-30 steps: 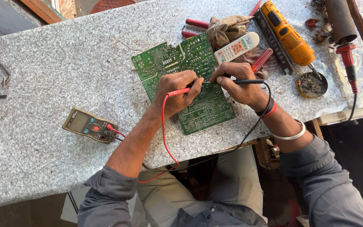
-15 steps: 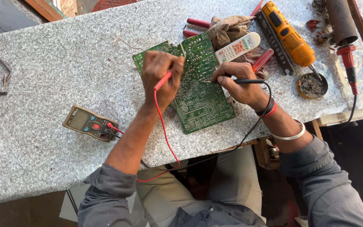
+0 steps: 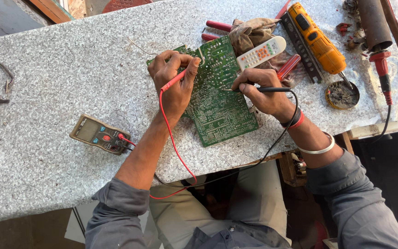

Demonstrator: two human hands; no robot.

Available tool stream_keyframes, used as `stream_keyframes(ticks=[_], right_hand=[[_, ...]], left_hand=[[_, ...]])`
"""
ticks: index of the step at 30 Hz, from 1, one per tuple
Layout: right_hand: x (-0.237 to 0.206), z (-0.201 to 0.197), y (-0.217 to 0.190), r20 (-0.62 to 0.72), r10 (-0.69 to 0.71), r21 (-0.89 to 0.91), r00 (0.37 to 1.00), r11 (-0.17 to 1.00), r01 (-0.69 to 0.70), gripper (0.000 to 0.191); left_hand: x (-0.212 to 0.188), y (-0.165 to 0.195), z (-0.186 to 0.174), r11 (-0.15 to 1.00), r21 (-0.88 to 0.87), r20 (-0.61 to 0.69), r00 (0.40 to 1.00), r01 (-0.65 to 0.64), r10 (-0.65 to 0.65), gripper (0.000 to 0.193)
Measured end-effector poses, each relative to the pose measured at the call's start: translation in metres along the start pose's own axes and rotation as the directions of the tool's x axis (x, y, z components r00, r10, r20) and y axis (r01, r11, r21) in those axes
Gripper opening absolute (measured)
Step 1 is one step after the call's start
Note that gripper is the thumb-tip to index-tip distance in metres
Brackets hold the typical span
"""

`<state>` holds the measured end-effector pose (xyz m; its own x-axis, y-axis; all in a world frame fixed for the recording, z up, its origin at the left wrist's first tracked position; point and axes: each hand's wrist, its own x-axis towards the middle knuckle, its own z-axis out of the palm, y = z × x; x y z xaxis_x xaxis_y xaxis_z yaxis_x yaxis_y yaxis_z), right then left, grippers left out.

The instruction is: The person holds a green circuit board on a workbench and touches multimeter probes to various points on the board, moving the probes between components to test the board. They briefly reach into a drawer below the bench and wipe the board with a cloth before resuming probing.

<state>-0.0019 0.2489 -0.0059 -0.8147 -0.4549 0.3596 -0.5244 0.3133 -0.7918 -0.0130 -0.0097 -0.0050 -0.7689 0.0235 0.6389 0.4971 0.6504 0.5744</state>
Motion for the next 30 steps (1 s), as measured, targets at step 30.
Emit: stream_keyframes(ticks=[30], right_hand=[[0.0007,0.0002,0.0002,0.002,0.007,0.016,1.0,1.0,-0.007,0.019]], left_hand=[[-0.0026,-0.0044,0.0053,0.999,-0.012,0.041,0.999,0.035,-0.034,0.041]])
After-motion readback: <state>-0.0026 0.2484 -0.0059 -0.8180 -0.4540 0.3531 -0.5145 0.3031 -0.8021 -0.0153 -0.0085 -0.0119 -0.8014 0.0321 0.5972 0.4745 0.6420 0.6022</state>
